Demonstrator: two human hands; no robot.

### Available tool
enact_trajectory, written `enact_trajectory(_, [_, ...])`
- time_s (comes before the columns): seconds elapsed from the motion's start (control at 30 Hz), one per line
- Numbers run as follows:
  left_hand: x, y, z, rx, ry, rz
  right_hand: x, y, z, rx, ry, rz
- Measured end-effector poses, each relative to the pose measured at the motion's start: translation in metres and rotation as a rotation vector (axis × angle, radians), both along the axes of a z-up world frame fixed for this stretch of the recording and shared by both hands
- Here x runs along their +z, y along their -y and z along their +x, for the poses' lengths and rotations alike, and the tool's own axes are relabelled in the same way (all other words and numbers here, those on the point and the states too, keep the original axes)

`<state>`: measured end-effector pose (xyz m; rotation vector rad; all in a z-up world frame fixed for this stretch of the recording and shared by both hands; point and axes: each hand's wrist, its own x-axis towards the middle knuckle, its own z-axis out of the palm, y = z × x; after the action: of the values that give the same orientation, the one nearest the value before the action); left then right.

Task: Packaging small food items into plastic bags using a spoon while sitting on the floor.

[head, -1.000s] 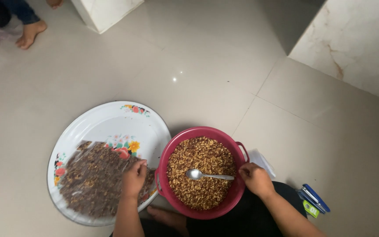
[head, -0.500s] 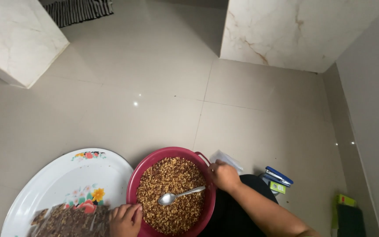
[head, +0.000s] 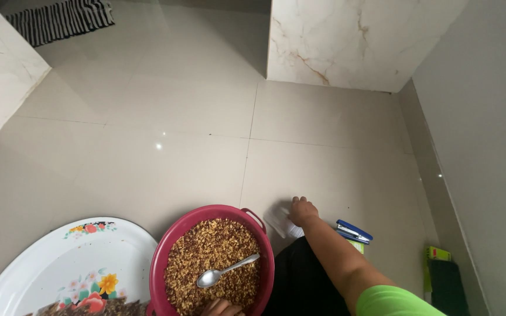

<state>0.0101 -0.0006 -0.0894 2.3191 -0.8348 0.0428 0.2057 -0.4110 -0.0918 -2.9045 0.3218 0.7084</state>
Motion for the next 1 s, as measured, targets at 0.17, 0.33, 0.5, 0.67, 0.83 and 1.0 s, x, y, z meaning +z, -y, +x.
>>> enact_trajectory(0.17, [-0.009, 0.003, 0.012, -0.011, -0.001, 0.001, -0.003, -0.002, 0.007, 0.083, -0.139, 0.023])
enact_trajectory(0.33, [-0.017, -0.002, 0.013, -0.005, -0.016, 0.007, 0.026, -0.013, 0.003, 0.097, -0.173, 0.058])
enact_trajectory(0.5, [-0.023, -0.011, 0.005, -0.022, -0.048, 0.024, -0.025, 0.004, 0.017, 0.187, -0.177, -0.002])
enact_trajectory(0.67, [-0.003, -0.015, -0.004, -0.019, -0.107, 0.056, 0.018, -0.008, 0.01, 0.056, -0.179, 0.012])
enact_trajectory(0.83, [0.01, -0.018, 0.0, -0.004, -0.032, 0.033, 0.046, -0.014, 0.002, 0.015, -0.178, -0.001])
enact_trajectory(1.0, [0.022, -0.017, 0.0, 0.035, -0.119, 0.085, 0.064, -0.024, -0.009, 0.003, -0.062, -0.077])
